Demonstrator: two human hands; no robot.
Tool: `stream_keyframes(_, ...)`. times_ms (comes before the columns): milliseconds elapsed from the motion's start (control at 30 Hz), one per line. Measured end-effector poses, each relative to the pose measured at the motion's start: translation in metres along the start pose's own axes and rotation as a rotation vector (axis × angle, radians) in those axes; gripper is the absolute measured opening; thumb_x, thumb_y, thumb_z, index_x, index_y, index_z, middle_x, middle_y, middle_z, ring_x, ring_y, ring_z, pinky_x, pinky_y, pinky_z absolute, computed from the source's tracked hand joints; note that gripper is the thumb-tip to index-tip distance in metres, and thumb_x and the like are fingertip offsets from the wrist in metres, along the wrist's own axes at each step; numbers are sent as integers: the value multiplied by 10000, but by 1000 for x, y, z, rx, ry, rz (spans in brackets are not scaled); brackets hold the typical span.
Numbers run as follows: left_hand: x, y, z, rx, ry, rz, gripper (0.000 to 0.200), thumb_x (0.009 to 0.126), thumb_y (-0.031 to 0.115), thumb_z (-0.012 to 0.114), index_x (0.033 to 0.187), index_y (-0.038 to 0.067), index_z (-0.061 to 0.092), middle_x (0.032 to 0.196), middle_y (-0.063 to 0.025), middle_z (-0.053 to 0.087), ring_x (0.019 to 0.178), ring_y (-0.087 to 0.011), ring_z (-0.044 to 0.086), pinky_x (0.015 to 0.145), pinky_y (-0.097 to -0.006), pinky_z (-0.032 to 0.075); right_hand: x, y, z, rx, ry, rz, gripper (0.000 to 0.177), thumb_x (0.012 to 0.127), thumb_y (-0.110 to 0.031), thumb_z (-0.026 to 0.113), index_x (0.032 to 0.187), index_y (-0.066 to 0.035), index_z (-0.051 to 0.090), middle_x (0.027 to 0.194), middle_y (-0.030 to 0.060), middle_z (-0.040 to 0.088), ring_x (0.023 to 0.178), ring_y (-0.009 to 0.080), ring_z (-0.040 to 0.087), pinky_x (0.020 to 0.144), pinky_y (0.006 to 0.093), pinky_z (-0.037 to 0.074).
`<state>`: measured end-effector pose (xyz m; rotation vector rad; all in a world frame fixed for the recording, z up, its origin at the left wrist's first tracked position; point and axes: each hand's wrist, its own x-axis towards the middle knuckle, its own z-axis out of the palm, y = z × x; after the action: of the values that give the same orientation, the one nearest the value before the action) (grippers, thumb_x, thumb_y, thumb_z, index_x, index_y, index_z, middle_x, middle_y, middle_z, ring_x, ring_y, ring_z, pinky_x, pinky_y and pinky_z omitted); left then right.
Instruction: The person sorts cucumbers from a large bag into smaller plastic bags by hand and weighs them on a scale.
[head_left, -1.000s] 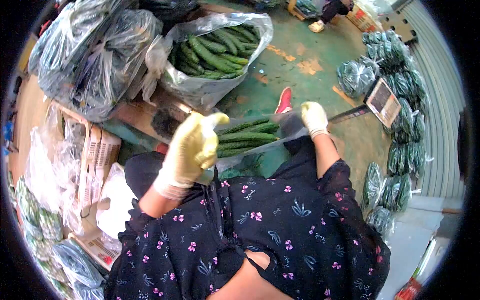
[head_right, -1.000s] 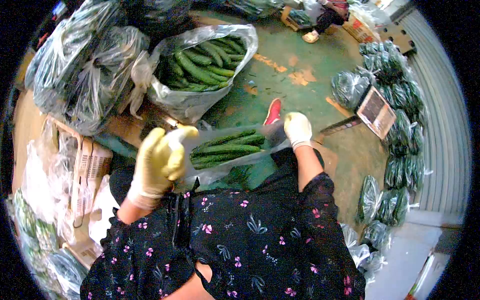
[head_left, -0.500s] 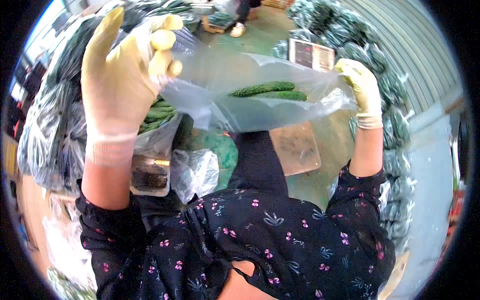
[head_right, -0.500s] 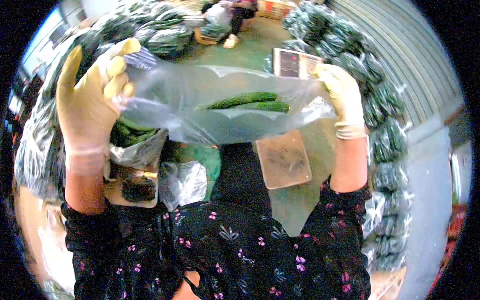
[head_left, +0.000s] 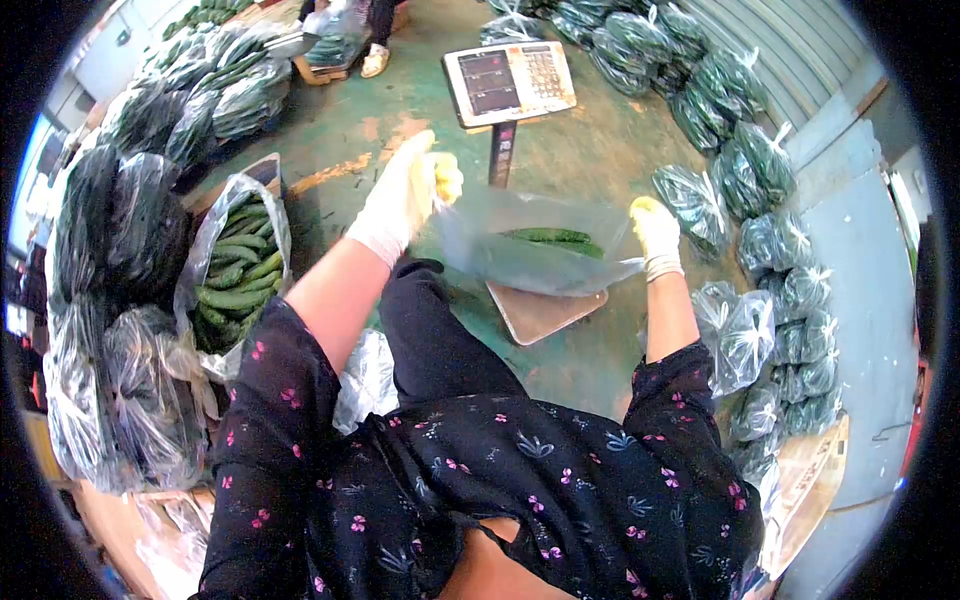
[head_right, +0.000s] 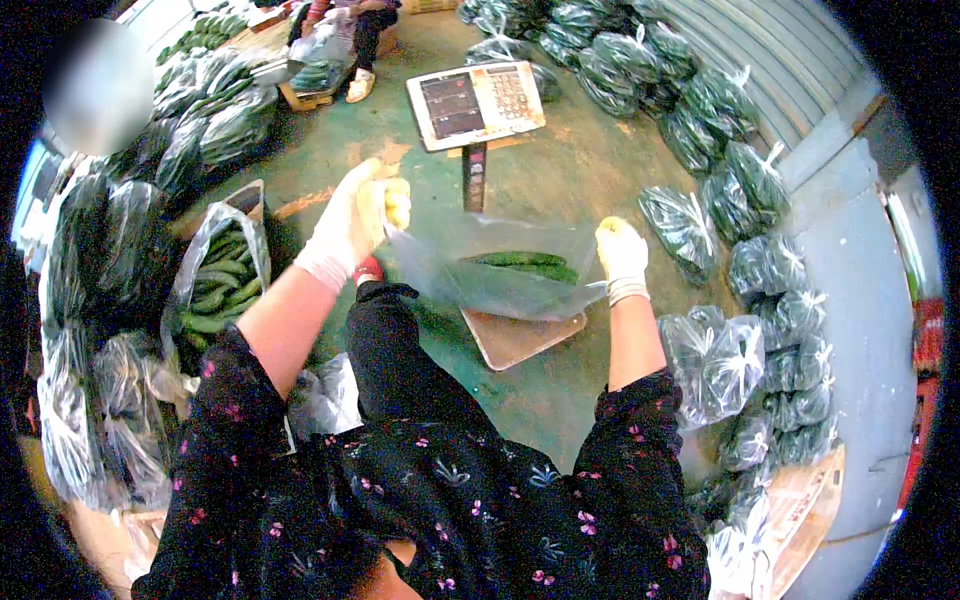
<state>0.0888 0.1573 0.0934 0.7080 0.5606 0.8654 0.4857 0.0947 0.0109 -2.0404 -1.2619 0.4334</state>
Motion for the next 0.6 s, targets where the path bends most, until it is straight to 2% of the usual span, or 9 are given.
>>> stream_keyframes(33, 0, -19, -1, 47, 73, 17, 508, 888, 459, 481, 996, -32, 553, 799, -94, 606, 681, -200, 565, 681, -318, 470, 7, 29, 18, -86, 52, 46, 250, 777, -257, 595, 899, -51, 669, 783, 108, 665, 767, 228, 632, 713, 319, 488)
stream_keyframes(100, -7, -50, -2, 2, 150, -19, 393, 907, 411, 478, 1053, 52, 545, 817, -106, 604, 701, -215, 579, 696, -331, 487, -9, 21, 15, 312, -60, 318, 309, 796, -317, 628, 949, -49, 630, 774, 88, 637, 730, 209, 616, 655, 347, 497)
stream_keyframes(133, -11, -62, -5, -8, 147, -75, 381, 908, 403, 483, 1060, 59, 539, 819, -110, 603, 703, -222, 582, 688, -340, 490, -13, 22, 12, 309, -55, 329, 309, 796, -317, 628, 949, -49, 630, 774, 88, 637, 730, 209, 616, 655, 347, 497)
stream_keyframes(200, -17, -85, -14, -17, 153, -164, 369, 905, 392, 491, 1068, 64, 527, 825, -121, 602, 712, -239, 589, 679, -356, 496, -20, 25, 7, 450, -310, 491, 382, 810, -384, 642, 991, -56, 567, 807, 77, 602, 700, 191, 598, 595, 361, 503)
stream_keyframes(300, -24, -109, -20, 1, 213, -239, 363, 896, 373, 502, 1060, 50, 517, 865, -146, 614, 762, -283, 612, 715, -392, 509, -26, 31, 0, 383, -407, 569, 417, 812, -421, 642, 1005, -70, 526, 866, 93, 593, 709, 198, 602, 585, 369, 511)
stream_keyframes(367, -28, -121, -19, -29, 250, -249, 362, 893, 362, 506, 1060, 41, 516, 874, -149, 617, 781, -291, 617, 734, -406, 508, -40, 31, -5, 402, -408, 578, 430, 807, -447, 645, 955, -52, 558, 827, 107, 609, 658, 207, 613, 558, 360, 519)
stream_keyframes(467, -25, -134, -27, 6, 182, -224, 327, 900, 324, 507, 1018, 20, 534, 864, -126, 616, 787, -285, 617, 757, -399, 500, -45, 35, -5, 177, -617, 566, 466, 811, -513, 601, 841, -48, 593, 701, 109, 640, 577, 211, 629, 524, 335, 517)
stream_keyframes(500, -25, -138, -27, 12, 166, -201, 309, 906, 310, 502, 996, 17, 545, 861, -115, 616, 786, -282, 616, 756, -398, 499, -56, 11, -16, 114, -647, 566, 477, 819, -507, 593, 847, -31, 607, 727, 114, 653, 591, 206, 634, 522, 318, 513)
stream_keyframes(600, -32, -140, -19, -5, 254, -188, 282, 907, 292, 520, 949, 17, 563, 860, -103, 616, 784, -274, 618, 760, -397, 496, -67, 19, -10, 151, -702, 591, 466, 812, -498, 610, 798, -32, 609, 698, 113, 646, 568, 197, 622, 516, 316, 513)
